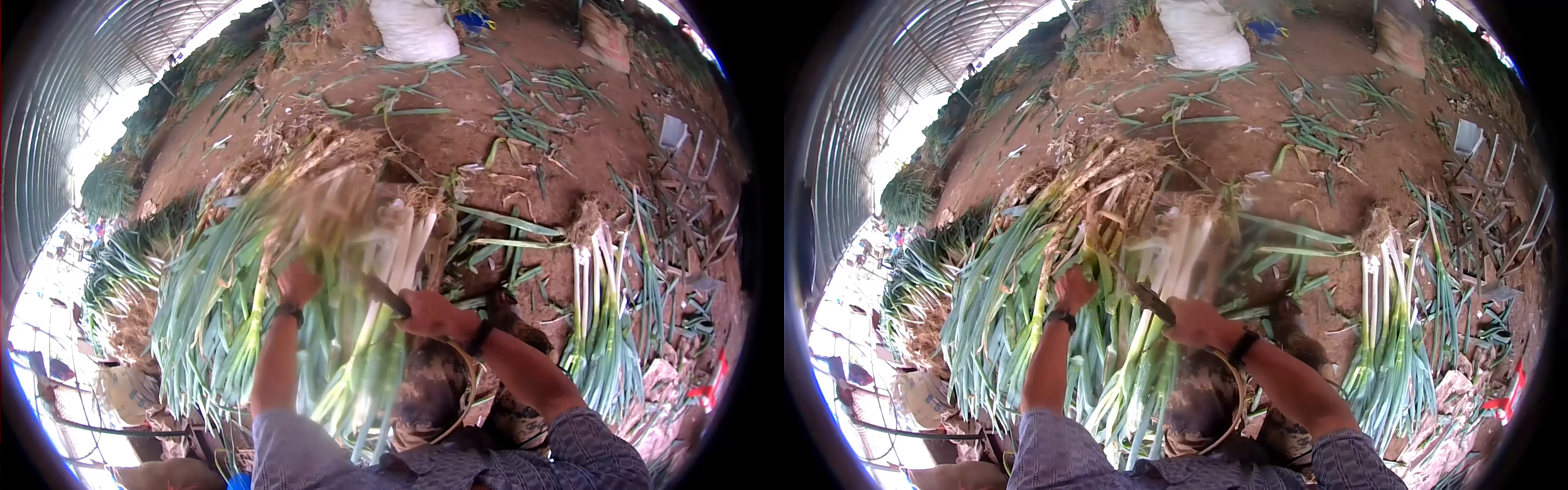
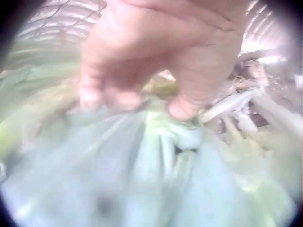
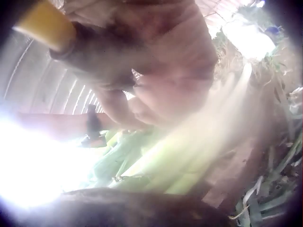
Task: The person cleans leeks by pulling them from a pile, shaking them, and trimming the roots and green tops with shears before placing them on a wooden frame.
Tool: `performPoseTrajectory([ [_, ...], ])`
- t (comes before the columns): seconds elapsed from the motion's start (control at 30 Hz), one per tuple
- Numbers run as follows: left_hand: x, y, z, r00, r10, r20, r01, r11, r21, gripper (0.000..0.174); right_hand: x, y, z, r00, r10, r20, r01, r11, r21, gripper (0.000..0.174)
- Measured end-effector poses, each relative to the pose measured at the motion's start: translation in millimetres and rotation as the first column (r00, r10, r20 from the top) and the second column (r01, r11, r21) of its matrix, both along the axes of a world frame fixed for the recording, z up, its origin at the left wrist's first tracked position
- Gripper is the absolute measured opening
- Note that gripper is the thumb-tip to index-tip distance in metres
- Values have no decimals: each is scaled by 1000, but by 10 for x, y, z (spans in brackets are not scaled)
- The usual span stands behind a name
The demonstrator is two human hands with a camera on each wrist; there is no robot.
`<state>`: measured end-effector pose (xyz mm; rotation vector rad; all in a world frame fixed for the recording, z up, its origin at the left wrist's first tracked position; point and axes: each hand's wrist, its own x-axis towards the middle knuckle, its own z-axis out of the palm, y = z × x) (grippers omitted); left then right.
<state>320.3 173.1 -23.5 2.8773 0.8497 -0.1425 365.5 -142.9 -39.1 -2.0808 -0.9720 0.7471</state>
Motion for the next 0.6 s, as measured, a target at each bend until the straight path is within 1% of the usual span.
performPoseTrajectory([
  [0.03, -72, -170, 89, 999, 51, 17, -51, 998, -48, 53, -19, 3, -38, 999, 33, 39, -32, 999, -23, 35],
  [0.13, -340, -249, -92, 998, 4, 58, -3, 1000, -17, 50, -137, 45, -103, 980, 153, 131, -141, 986, -94, 36],
  [0.17, -419, -311, -143, 991, -3, 136, -4, 999, 50, 50, -154, 54, -105, 968, 196, 154, -179, 977, -119, 36],
  [0.2, -467, -325, -173, 991, 8, 131, -12, 1000, 25, 50, -174, 54, -108, 955, 240, 175, -216, 965, -146, 36],
  [0.27, -602, -368, -167, 994, 22, 108, -20, 1000, -21, 49, -127, 77, -95, 989, 81, 126, -70, 993, -92, 37],
  [0.3, -670, -434, -130, 997, -30, 75, 33, 999, -41, 47, -113, 84, -83, 995, -2, 100, 9, 998, -66, 37],
  [0.4, -890, -696, -48, 995, -100, 28, 103, 986, -131, 43, -142, 48, -7, 961, 157, 226, -136, 985, -107, 36],
  [0.43, -910, -735, -49, 998, -47, -36, 42, 992, -121, 40, -159, 63, 22, 954, 250, 165, -218, 957, -190, 32],
  [0.53, -1090, -547, -306, 986, -69, 149, 96, 979, -182, 40, -165, 105, -154, 980, 134, 146, -104, 975, -197, 34],
  [0.57, -1085, -555, -284, 991, -47, 124, 70, 979, -190, 44, -155, 83, -116, 973, 183, 143, -155, 970, -187, 33],
  [0.6, -1068, -550, -258, 990, -25, 136, 53, 977, -205, 43, -151, 59, -76, 964, 228, 138, -203, 964, -173, 32],
])
